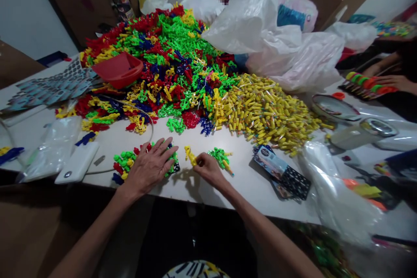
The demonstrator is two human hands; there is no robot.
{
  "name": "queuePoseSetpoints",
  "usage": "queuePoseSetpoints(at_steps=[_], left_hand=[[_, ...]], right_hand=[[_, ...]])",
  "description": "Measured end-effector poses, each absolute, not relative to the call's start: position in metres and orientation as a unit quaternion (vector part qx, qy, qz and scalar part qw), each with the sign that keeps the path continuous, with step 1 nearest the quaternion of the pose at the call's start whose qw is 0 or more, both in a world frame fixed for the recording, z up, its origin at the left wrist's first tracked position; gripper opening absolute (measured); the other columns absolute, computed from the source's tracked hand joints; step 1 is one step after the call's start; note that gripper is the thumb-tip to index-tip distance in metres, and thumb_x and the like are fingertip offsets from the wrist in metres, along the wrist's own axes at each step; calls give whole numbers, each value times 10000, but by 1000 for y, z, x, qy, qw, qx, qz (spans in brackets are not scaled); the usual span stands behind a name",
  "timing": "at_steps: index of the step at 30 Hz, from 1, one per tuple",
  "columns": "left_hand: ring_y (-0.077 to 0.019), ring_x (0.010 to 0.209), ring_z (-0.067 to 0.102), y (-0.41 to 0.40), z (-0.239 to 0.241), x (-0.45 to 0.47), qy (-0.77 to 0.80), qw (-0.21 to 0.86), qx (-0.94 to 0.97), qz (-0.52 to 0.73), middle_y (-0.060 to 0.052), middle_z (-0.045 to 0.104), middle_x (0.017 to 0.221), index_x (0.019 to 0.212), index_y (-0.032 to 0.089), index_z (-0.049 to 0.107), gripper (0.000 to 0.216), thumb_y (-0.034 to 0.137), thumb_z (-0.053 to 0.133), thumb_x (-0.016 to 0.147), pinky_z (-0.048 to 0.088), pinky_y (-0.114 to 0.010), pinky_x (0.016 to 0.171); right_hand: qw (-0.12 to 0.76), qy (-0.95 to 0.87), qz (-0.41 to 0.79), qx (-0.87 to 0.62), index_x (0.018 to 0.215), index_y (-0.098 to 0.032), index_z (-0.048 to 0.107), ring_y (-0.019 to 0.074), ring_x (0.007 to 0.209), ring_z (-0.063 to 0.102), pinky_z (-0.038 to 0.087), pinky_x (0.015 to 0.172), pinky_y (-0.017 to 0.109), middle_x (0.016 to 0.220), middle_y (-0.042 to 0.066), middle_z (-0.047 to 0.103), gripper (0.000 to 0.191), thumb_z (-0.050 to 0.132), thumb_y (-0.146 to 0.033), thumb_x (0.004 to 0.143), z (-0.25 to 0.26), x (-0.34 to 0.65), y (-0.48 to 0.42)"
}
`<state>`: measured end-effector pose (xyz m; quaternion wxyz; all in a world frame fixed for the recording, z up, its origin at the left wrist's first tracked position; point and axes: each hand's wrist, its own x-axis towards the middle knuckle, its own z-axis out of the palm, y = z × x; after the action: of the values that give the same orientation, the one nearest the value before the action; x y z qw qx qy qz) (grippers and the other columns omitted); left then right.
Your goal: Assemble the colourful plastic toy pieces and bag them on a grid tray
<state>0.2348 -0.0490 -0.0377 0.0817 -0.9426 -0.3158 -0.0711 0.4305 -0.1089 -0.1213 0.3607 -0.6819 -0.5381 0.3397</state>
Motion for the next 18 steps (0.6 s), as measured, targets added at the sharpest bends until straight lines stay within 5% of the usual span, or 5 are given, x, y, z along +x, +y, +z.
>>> queuePoseSetpoints(at_steps=[5, 9, 13, 18], left_hand=[[-250, 1290, 367, -50, -37, 236, -317, 88, -942, -69, -46, 371, 1429, 1306, 282, 425, 406, 330, 331, 913, 319, -472, 983], [-253, 1280, 378, -51, -37, 237, -319, 82, -941, -72, -46, 378, 1426, 1304, 277, 428, 405, 315, 344, 909, 314, -477, 988], [-266, 1289, 359, -51, -36, 236, -320, 73, -942, -65, -45, 376, 1428, 1294, 279, 439, 399, 315, 347, 907, 291, -497, 1002], [-277, 1312, 318, -52, -35, 236, -329, 53, -942, -51, -55, 344, 1445, 1334, 289, 385, 451, 415, 324, 905, 261, -522, 1020]], right_hand=[[533, -416, 435, -595, 684, -193, 443, 105, 564, 409, 339, 518, 210, 603, -57, 441, 99, 479, -178, 593, -131, 383, -90], [556, -393, 509, -527, 677, -178, 500, 114, 554, 423, 359, 512, 228, 615, -31, 502, 82, 499, -214, 603, -139, 375, -86], [488, -487, 419, -591, 661, -180, 518, 133, 566, 447, 352, 517, 238, 610, -11, 527, 60, 542, -236, 660, -146, 380, -89], [269, -649, 223, -675, 844, -164, 573, 179, 704, 526, 383, 620, 271, 829, 57, 583, 134, 515, -145, 725, -138, 371, -97]])
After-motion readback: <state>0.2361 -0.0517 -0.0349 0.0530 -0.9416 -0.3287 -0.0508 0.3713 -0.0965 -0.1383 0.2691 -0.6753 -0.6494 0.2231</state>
